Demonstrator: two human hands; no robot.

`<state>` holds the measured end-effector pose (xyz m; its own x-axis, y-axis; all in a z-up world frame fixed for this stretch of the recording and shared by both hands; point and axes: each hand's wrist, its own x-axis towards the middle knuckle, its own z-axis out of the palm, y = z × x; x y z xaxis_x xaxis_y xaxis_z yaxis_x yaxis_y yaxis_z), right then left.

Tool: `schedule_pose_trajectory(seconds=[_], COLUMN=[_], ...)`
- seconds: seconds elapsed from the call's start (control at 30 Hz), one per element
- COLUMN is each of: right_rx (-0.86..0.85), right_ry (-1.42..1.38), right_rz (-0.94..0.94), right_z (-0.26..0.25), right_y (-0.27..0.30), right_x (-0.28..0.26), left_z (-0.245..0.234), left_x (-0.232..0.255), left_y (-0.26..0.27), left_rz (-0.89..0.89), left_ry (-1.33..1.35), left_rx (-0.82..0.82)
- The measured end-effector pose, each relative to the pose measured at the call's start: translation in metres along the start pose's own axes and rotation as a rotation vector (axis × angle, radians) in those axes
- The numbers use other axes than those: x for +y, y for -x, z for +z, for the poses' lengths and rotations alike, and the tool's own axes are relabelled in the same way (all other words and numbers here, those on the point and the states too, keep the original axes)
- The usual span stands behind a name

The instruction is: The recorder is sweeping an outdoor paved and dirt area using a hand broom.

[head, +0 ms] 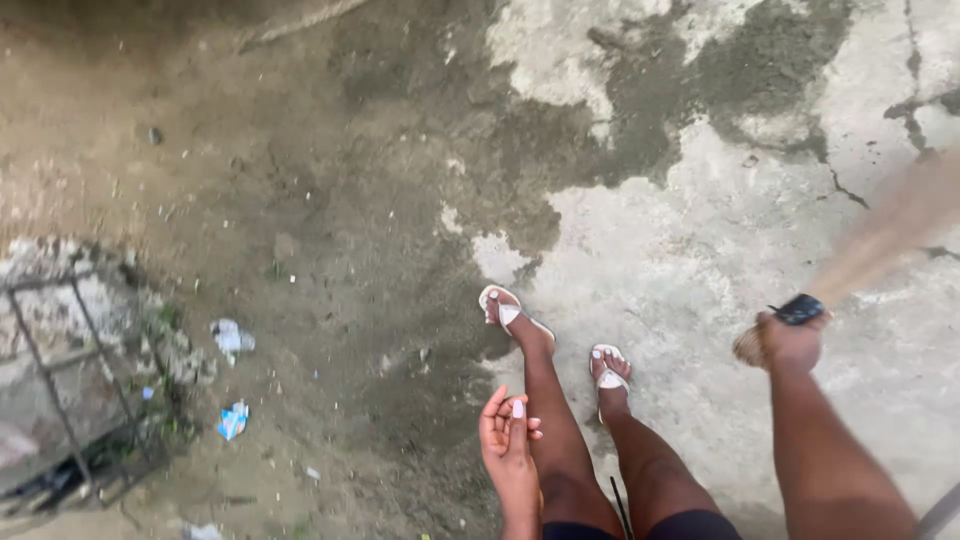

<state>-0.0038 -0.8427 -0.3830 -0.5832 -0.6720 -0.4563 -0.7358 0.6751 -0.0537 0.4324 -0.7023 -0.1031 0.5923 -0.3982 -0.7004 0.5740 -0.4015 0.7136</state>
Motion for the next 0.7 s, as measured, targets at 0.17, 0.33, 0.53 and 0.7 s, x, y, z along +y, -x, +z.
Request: schedule_pose_trajectory(seconds=[0.17, 0.33, 0.53, 0.7], right_rx=[-0.413, -0.724, -0.700, -0.260], right_ry=[-0.707, 0.000, 0.161, -0.064], right_rz=[0.259, -0.361, -0.454, 0.032], right_z=[0.041, 0.067, -0.085, -0.006], right_y=[-0.031, 0.114, 0.219, 0.181], right_x=[-0.069, -0.223, -0.244, -0.043], left_z=[0.013, 0.004, 0.018, 0.023], left_x=[0.030, 0.050, 0.098, 0.118], left_y=[-0.034, -0.069, -0.099, -0.112], left_rz=[-0.050, -0.056, -0.033, -0.062], left_ry=[-0.041, -0.082, -0.104, -0.099], left_rx=[-0.046, -0.106, -0.161, -0.146])
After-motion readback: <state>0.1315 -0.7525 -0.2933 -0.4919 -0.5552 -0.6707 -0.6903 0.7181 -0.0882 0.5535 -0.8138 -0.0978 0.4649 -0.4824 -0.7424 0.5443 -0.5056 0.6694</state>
